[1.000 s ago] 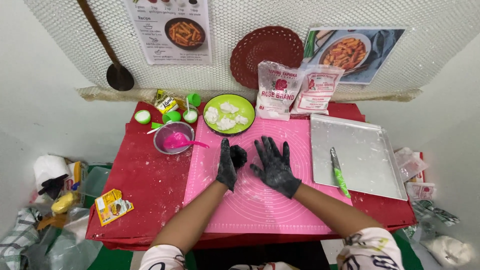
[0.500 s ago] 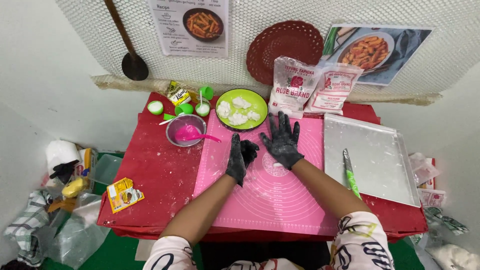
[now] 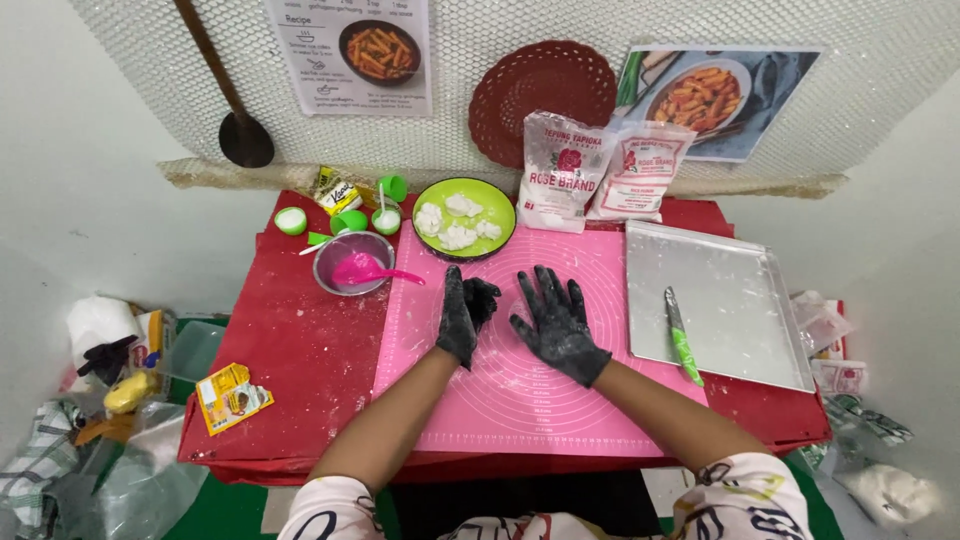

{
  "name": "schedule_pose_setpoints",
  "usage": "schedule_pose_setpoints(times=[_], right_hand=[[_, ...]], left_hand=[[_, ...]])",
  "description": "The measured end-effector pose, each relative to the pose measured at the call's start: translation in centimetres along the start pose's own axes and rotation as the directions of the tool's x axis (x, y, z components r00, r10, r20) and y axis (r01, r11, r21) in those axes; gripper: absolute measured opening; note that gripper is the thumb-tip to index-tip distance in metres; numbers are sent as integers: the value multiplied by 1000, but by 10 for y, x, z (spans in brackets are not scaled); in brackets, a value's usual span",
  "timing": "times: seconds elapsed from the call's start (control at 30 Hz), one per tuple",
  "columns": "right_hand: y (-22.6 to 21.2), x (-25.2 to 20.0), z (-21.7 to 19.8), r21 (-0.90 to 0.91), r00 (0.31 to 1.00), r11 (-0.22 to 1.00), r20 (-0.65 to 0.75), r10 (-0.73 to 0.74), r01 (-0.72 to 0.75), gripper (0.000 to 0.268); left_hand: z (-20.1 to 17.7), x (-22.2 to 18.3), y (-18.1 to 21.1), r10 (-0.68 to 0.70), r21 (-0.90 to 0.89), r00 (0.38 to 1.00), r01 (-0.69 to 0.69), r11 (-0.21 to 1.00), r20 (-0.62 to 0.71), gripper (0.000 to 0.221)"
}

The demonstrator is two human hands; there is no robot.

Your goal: Shaping small portions of dough into cylindrical pieces and arranging them on a tray.

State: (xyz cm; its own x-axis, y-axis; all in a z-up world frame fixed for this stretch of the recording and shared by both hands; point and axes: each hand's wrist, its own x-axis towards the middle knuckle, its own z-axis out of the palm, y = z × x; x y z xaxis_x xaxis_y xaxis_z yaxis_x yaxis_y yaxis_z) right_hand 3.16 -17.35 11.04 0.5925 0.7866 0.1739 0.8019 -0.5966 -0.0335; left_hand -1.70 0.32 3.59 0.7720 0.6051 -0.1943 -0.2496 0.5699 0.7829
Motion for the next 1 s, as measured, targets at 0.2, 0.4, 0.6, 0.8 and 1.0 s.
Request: schedule_pose_setpoints(times=[0.2, 0.4, 0.6, 0.8, 1.0], right_hand=[[1, -38, 4, -284, 984, 954, -122, -132, 93, 78], [3, -32, -2, -179, 980, 973, -105, -167, 146, 76], [-8, 16, -16, -30, 999, 999, -5, -45, 45, 73], [-3, 70, -6, 69, 997, 994, 15, 78, -78, 76], [4, 93, -6, 82, 992, 989, 43, 116, -120, 78]], left_hand=[[0, -4, -1, 25, 36, 1000, -25, 999, -4, 79], [-3, 2, -8, 27, 54, 999, -29, 998, 32, 79], [1, -6, 0, 43, 78, 998, -46, 996, 34, 73], [-5, 5, -9, 42, 83, 998, -45, 996, 37, 83], [-4, 3, -2, 35, 2, 998, -35, 999, 43, 76]])
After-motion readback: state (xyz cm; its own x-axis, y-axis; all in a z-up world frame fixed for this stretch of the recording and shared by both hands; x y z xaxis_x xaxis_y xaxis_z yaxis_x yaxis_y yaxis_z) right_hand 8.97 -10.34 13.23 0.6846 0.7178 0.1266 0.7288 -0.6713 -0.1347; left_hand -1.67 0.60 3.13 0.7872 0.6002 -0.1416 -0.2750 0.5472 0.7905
